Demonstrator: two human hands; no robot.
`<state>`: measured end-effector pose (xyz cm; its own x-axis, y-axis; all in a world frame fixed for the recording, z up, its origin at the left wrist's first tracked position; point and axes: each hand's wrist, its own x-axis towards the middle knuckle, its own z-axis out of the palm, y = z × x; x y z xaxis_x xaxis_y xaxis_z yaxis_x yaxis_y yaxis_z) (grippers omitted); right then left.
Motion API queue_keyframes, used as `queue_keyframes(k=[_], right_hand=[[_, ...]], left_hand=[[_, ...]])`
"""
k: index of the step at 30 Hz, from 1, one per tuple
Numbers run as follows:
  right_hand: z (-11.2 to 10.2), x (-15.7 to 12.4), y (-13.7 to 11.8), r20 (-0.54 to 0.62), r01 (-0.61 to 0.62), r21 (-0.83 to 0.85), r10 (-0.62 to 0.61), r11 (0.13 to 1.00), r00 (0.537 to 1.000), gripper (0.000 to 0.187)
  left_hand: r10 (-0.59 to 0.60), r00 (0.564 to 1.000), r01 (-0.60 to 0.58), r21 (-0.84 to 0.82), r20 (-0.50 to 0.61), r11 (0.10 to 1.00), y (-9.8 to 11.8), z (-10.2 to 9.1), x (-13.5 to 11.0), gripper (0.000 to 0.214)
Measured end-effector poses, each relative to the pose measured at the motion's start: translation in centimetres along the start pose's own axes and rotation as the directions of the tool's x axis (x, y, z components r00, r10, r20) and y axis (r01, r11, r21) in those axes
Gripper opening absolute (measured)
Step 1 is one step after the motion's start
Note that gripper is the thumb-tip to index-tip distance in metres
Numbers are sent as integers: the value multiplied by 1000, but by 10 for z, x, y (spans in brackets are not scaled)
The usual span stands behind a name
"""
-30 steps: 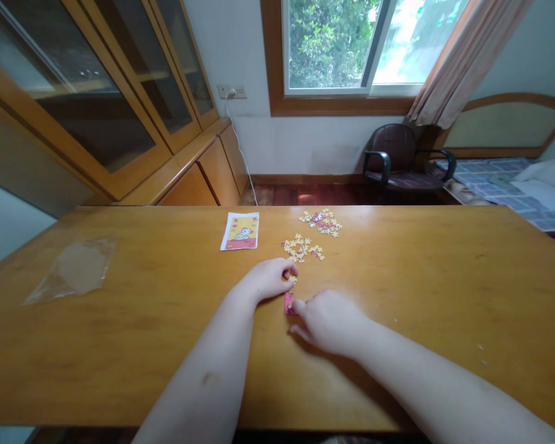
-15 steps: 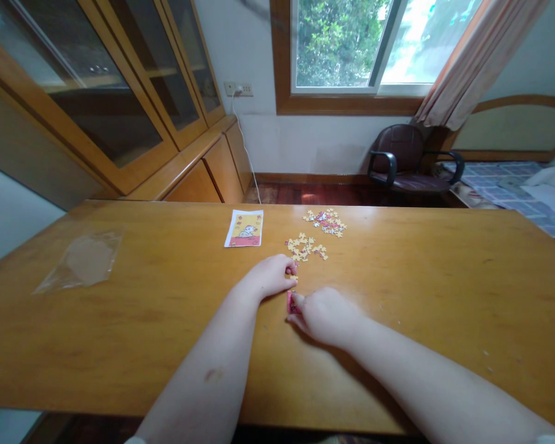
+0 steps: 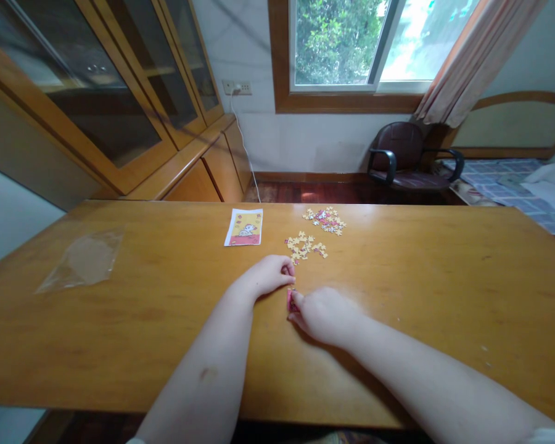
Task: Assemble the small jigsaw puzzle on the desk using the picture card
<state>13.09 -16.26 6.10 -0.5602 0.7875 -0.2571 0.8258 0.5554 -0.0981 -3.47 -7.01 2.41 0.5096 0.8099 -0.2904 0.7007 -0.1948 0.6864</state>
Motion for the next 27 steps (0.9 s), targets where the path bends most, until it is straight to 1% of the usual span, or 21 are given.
queue_keyframes(k=[3, 7, 11, 20, 27], right_hand=[[2, 1, 0, -14, 4, -3, -4, 1000, 1000, 35], [2, 0, 1, -21, 6, -5, -6, 1000, 1000, 35], [0, -1, 1, -22, 14, -7, -14, 1000, 1000, 35], [-2, -1, 1, -18, 22, -5, -22, 1000, 1000, 34], [-2, -1, 1, 14, 18, 6, -18, 1000, 1000, 37]], left_hand=[[-23, 1000, 23, -106, -2, 994, -3, -3, 1, 22], [-45, 997, 54, -173, 57, 983, -3, -6, 0, 24], [-33, 996, 45, -142, 87, 989, 0, -5, -1, 22], [-23, 997, 27, -62, 68, 998, -3, -1, 2, 19], [-37, 998, 40, -48, 60, 998, -1, -2, 1, 18]])
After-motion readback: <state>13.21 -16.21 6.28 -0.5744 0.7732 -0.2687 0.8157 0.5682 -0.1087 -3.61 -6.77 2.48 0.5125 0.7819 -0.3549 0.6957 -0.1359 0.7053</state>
